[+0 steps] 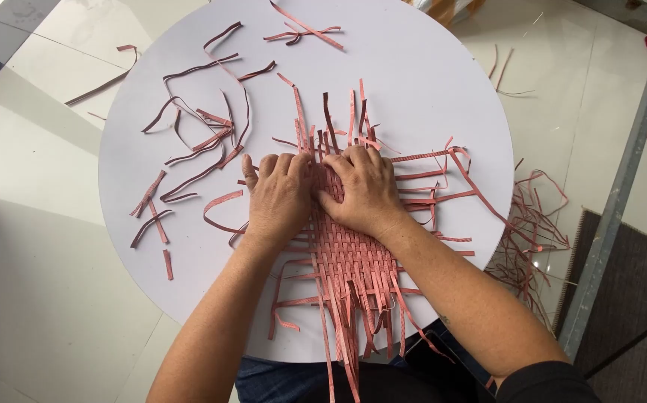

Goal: The person is weaving thin pink plastic strips together on a white table to create a rectangular mat.

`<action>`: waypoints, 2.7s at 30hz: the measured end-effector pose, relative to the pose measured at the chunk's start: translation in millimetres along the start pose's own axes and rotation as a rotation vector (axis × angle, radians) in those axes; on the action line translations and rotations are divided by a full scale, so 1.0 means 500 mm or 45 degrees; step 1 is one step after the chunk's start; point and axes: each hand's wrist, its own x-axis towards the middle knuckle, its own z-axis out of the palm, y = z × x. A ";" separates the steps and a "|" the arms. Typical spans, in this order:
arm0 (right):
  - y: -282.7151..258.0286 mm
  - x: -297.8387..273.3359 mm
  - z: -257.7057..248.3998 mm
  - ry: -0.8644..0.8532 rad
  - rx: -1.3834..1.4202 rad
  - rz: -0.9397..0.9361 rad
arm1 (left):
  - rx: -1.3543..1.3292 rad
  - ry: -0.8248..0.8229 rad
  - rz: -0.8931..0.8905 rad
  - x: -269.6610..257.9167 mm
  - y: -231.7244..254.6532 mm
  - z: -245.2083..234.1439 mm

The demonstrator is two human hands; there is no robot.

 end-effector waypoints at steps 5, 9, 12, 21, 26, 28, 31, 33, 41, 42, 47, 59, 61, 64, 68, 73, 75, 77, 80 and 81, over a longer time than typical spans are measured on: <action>0.007 0.004 0.007 0.041 0.054 -0.002 | 0.013 0.000 -0.011 -0.002 -0.001 0.005; 0.008 0.006 0.009 0.038 0.072 0.006 | 0.003 -0.032 -0.052 -0.001 -0.006 0.011; 0.005 0.011 0.006 0.038 0.113 0.032 | 0.003 -0.038 -0.084 -0.002 0.005 -0.001; -0.002 0.014 0.007 0.045 0.106 0.038 | 0.087 -0.058 -0.102 -0.003 0.005 0.004; -0.001 0.010 0.012 0.096 0.058 -0.001 | 0.197 0.057 -0.011 -0.007 0.002 0.018; -0.002 0.007 0.014 0.115 0.040 -0.010 | 0.286 0.096 0.031 -0.011 0.001 0.023; -0.003 0.005 0.012 0.126 -0.036 -0.044 | 0.353 0.216 0.126 -0.012 -0.004 0.030; -0.003 0.003 0.014 0.138 -0.055 -0.067 | 0.340 0.287 0.153 -0.013 -0.011 0.040; -0.002 0.005 0.009 0.149 -0.014 -0.073 | 0.339 0.288 0.181 -0.013 -0.018 0.049; -0.003 0.004 0.008 0.142 -0.005 -0.070 | 0.333 0.284 0.185 -0.013 -0.017 0.047; -0.004 0.004 0.008 0.126 -0.012 -0.078 | 0.331 0.293 0.198 -0.013 -0.021 0.051; 0.032 -0.040 -0.061 0.057 0.064 -0.092 | 0.284 0.274 0.193 -0.022 0.003 0.024; 0.039 -0.041 -0.052 0.031 0.046 -0.063 | 0.290 0.274 0.204 -0.023 0.013 0.013; 0.044 -0.042 -0.029 0.035 -0.049 -0.062 | 0.338 0.146 0.285 -0.024 0.013 0.015; 0.051 -0.046 -0.014 0.100 -0.118 -0.077 | 0.286 0.221 0.485 -0.016 0.004 0.023; 0.047 -0.044 -0.024 0.105 -0.108 -0.072 | 0.312 -0.147 0.310 -0.013 0.040 0.005; 0.047 -0.046 -0.024 0.105 -0.157 -0.093 | 0.228 -0.207 0.207 -0.015 0.035 0.022; 0.048 -0.045 -0.026 0.115 -0.150 -0.108 | 0.201 -0.228 0.174 -0.023 0.052 -0.005; 0.045 -0.045 -0.036 0.126 -0.129 -0.121 | 0.184 -0.212 0.146 -0.028 0.060 -0.012; 0.042 -0.042 -0.041 0.129 -0.115 -0.132 | 0.196 -0.167 0.141 -0.027 0.058 -0.010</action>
